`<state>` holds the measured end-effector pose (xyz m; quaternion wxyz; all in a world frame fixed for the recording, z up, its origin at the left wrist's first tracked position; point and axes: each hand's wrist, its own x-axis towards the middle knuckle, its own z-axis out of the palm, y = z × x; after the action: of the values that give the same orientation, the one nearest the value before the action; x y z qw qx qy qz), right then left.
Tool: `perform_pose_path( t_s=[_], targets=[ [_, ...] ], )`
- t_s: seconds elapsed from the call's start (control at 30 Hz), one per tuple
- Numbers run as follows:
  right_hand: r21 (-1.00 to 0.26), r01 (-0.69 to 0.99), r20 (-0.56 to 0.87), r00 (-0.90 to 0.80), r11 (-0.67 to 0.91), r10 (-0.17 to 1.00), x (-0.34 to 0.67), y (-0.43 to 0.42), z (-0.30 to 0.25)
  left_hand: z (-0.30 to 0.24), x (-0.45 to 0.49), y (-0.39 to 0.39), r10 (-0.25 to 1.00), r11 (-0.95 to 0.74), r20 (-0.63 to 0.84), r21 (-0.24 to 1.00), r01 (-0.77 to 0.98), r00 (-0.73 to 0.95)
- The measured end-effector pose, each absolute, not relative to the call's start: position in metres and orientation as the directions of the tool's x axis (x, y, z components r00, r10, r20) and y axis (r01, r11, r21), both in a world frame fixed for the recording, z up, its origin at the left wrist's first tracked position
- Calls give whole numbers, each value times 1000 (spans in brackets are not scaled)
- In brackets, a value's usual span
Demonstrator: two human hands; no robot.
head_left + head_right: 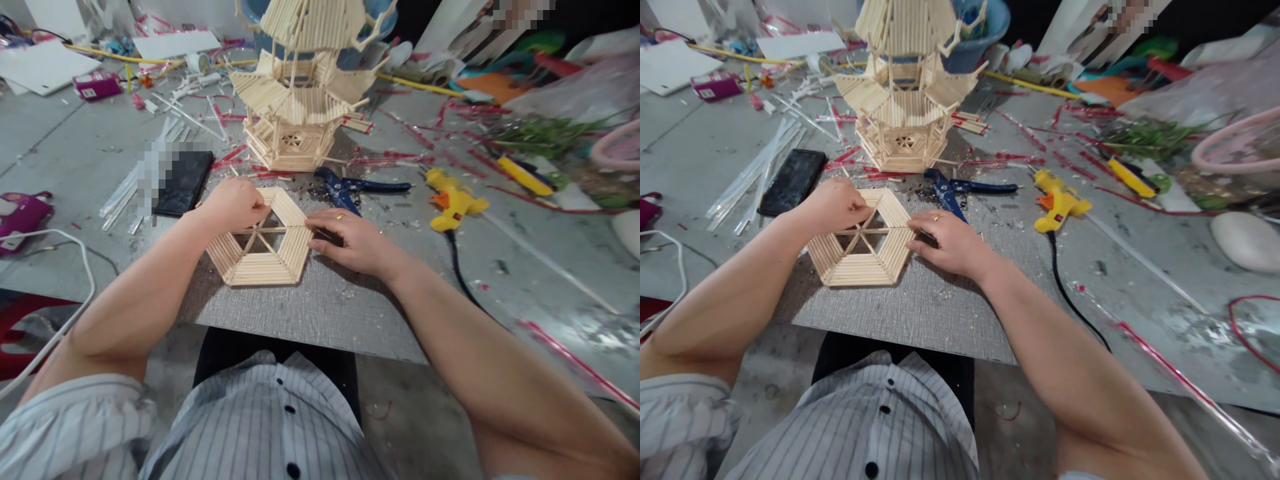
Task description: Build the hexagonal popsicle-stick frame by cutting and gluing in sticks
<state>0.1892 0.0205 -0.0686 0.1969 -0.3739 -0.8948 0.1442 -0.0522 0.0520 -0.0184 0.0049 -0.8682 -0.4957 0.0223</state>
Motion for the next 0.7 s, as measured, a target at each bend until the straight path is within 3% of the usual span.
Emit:
perform_pose_path(
  t_s=[0.27, 0.7],
  targets=[
    [-412, 601, 243, -652, 685, 718, 187, 17, -63, -21, -55, 54, 939, -339, 66, -2, 941, 338],
    [-396, 693, 339, -499, 602, 797, 191, 18, -61, -25, -57, 56, 934, -350, 78, 9, 937, 349]
  ],
)
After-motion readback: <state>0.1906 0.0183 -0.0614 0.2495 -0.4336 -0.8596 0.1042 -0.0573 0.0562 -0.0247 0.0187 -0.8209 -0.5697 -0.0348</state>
